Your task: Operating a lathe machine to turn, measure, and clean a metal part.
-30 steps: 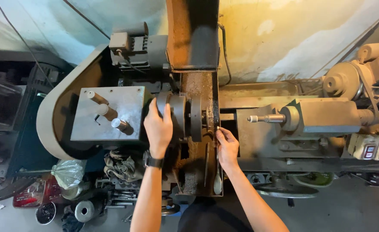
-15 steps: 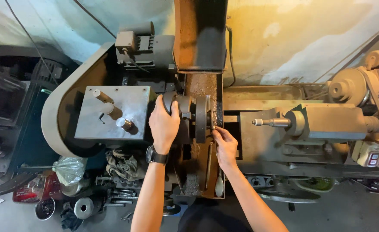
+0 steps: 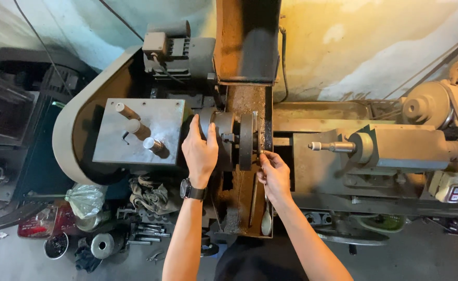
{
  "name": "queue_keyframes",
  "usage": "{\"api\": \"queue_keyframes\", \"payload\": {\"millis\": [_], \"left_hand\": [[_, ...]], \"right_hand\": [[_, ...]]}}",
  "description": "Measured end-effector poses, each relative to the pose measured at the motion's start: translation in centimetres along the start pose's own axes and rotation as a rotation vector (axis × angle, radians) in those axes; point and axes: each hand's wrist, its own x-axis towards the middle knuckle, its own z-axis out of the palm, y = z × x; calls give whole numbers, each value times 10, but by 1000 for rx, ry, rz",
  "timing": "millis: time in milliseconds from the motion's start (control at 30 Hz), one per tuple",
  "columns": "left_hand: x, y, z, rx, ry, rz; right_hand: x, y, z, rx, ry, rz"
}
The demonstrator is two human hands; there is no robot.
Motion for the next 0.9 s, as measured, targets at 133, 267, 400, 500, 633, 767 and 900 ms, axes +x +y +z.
{"api": "queue_keyframes", "payload": {"millis": [133, 267, 400, 500, 633, 767, 900], "left_hand": [[-8, 6, -3, -33, 24, 33], [-32, 4, -5, -144, 118, 50], [-79, -47, 22, -166, 272, 188], [-94, -43, 16, -311, 283, 258], [-42, -6, -5, -141, 210, 286], [7, 10, -7, -14, -44, 29], [2, 8, -6, -104, -61, -58]], "right_hand": [[-12, -1, 1, 57, 37, -83], [-11, 5, -20, 40, 76, -133], [-5, 15, -27, 59, 103, -164], [-16, -1, -10, 85, 87, -185], [-3, 11, -14, 150, 14, -189], [8, 20, -9, 173, -35, -221], [12, 27, -15, 119, -54, -218]]}}
